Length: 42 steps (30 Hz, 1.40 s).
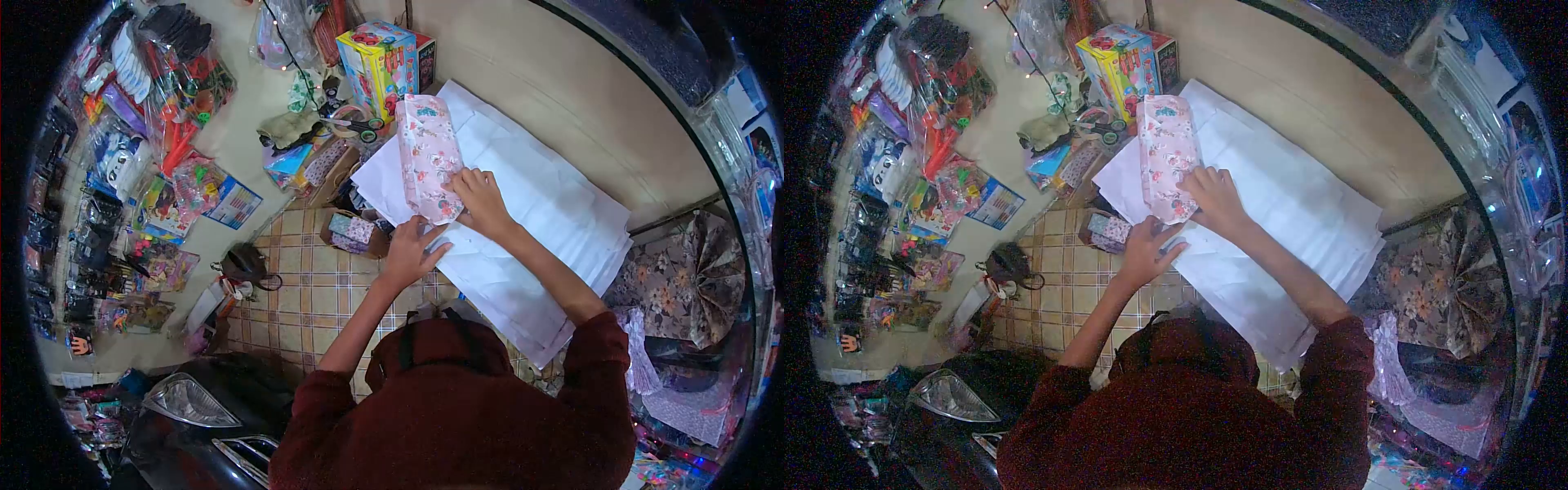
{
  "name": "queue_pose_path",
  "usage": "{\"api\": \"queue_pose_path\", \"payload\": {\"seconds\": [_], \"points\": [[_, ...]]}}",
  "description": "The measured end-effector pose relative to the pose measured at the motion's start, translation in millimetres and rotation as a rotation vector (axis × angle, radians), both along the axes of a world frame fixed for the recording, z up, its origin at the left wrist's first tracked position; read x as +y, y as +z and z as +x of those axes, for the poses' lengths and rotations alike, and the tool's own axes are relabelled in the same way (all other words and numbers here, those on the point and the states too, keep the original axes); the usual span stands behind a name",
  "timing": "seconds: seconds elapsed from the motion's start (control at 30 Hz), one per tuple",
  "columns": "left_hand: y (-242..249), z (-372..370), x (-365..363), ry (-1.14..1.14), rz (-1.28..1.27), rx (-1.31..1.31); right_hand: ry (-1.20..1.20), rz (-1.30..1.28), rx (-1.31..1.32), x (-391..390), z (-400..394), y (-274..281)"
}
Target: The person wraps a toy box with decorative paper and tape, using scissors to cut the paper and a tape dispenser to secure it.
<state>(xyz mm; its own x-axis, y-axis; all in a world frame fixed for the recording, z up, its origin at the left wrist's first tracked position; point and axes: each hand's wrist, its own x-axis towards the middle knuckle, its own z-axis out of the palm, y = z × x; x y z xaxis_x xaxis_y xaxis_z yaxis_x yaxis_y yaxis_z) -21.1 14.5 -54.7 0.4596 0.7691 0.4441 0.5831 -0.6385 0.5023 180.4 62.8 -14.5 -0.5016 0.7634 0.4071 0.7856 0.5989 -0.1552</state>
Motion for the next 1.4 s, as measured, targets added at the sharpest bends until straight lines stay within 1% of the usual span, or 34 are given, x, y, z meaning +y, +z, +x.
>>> {"api": "queue_pose_path", "payload": {"seconds": [0.03,0.13,0.23,0.27,0.3,0.37,0.4,0.5,0.53,0.63,0.73,0.83,1.0,1.1,1.2,1.3,1.4], "points": [[-4,1,1,0.013,0.024,-0.012,-0.007,0.005,-0.006,0,0,0],[-8,2,1,0.040,0.064,-0.025,0.059,-0.061,0.101,-1,3,1],[-4,3,0,0.037,0.069,-0.003,0.243,-0.153,0.203,8,23,5],[-3,3,-1,0.045,0.082,0.004,0.242,-0.232,0.285,8,30,7],[-2,4,-3,0.051,0.093,0.012,0.212,-0.245,0.297,7,35,12],[1,4,-6,0.049,0.014,0.023,0.153,-0.271,0.322,3,40,21],[2,4,-6,0.047,-0.025,0.028,0.159,-0.211,0.268,0,39,25],[1,4,-6,0.040,-0.039,0.002,0.278,-0.085,0.194,-3,33,7],[1,4,-6,0.037,-0.054,0.005,0.281,-0.026,0.155,-4,31,7],[2,1,-5,0.027,-0.078,0.003,0.329,0.029,0.092,4,34,3],[2,0,-4,0.015,-0.066,-0.018,0.356,0.016,0.102,7,35,4],[3,-1,-3,0.000,-0.082,-0.017,0.399,0.130,0.012,11,37,3],[4,-3,-3,0.000,-0.126,0.007,0.407,0.240,0.003,13,35,-2],[-2,-3,-2,0.004,-0.067,-0.019,0.374,0.256,0.003,11,34,-11],[5,-5,-4,0.034,0.033,-0.019,0.349,0.253,0.016,11,32,-16],[26,-4,-13,0.252,-0.018,0.037,0.336,0.259,0.033,9,31,-17],[25,6,-10,0.236,0.125,-0.006,0.327,0.256,0.029,9,32,-19]]}}
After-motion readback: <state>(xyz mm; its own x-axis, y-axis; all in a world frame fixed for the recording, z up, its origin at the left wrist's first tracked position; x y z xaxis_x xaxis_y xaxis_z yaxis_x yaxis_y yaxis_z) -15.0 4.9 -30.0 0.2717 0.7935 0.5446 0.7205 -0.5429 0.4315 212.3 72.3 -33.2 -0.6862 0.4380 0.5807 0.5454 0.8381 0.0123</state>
